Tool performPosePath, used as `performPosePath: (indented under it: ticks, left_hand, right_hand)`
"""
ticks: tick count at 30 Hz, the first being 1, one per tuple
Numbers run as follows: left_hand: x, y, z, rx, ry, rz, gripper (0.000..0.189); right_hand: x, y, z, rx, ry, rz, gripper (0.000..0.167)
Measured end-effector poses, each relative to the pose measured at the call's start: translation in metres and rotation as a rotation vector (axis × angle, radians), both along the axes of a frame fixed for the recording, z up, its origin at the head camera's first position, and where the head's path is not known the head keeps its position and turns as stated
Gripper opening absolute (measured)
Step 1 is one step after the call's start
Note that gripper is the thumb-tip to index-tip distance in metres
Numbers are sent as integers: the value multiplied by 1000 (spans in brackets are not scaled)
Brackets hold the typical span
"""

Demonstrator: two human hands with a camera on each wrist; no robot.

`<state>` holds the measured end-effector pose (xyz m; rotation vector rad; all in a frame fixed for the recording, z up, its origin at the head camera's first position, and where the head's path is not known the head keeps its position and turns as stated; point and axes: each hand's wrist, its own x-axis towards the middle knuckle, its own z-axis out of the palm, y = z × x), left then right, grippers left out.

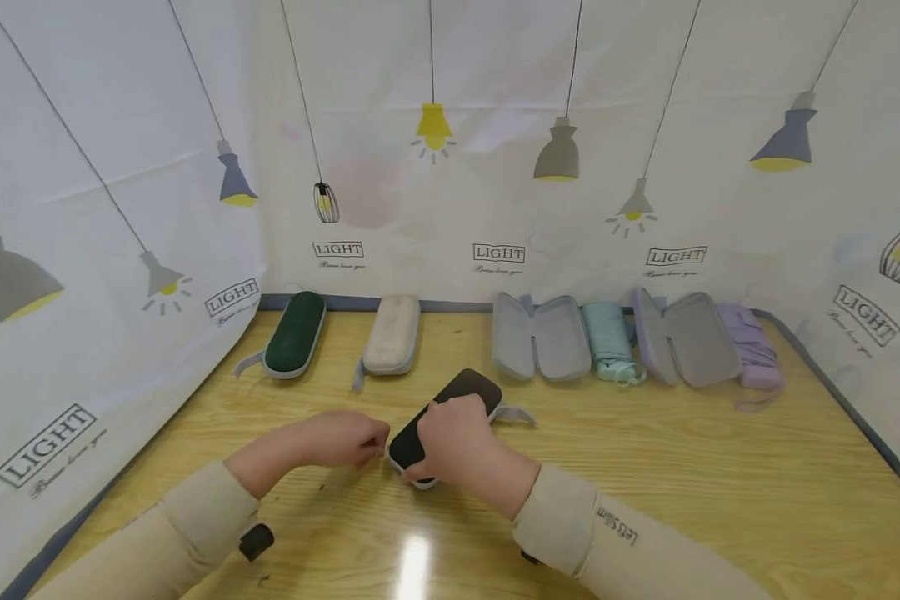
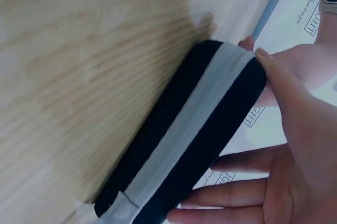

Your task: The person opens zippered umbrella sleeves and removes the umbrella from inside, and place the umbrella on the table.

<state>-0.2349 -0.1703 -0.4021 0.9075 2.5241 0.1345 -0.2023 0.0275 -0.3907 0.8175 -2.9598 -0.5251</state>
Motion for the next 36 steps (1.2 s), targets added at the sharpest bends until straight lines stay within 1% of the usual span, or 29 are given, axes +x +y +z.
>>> performPosePath:
  ticks: [3, 5, 8, 11, 13, 15, 17, 19, 20, 22, 24, 25, 27, 29, 31, 32, 36]
  left_hand:
    - [1, 0, 2, 12, -15, 9, 17]
    - [2, 0, 2, 15, -11, 10, 16]
    - [3, 0, 2, 32, -26, 20, 14]
    - [5, 1, 1, 64, -30, 1, 12]
    - [7, 2, 1, 83, -25, -19, 10]
    - [8, 2, 2, 91, -13, -43, 9]
    - [7, 1, 3, 92, -14, -56, 7]
    - [5, 0, 4, 84, -29, -58, 6]
    - [3, -1, 6, 79, -31, -60, 6]
    - [-1, -2, 9, 62, -30, -40, 8]
    - [-8, -1, 14, 58, -5, -14, 10]
    - [-12, 0, 16, 63, 23, -2, 10]
    - [-21, 3, 19, 80, 83, 43, 11]
    - [-31, 8, 21, 118, 133, 81, 12]
    - [-40, 14, 20, 148, 167, 123, 13]
    - [-45, 18, 19, 161, 172, 145, 15]
    - [-59, 31, 14, 216, 143, 223, 28]
  right_hand:
    - [2, 1, 0, 0, 3, -9, 101]
    - [3, 4, 0, -2, -15, -13, 101]
    - [1, 10, 3, -50, -82, -41, 97]
    - [-2, 18, 6, -116, -153, -48, 91]
    - [-3, 22, 6, -142, -175, 0, 87]
    - [-2, 24, 4, -149, -181, 82, 84]
    - [-1, 24, 2, -143, -164, 175, 79]
    - [1, 22, 0, -128, -135, 263, 75]
    - [2, 20, -1, -117, -111, 304, 72]
    - [3, 16, -2, -92, -67, 382, 66]
    - [4, 11, -2, -93, -25, 456, 60]
    - [4, 9, -3, -98, -2, 488, 57]
    - [4, 4, -5, -123, 53, 549, 48]
    - [4, -1, -8, -149, 113, 590, 38]
    - [4, -6, -10, -154, 159, 604, 26]
    - [4, -8, -12, -150, 172, 601, 22]
    - [6, -16, -17, -96, 171, 552, 12]
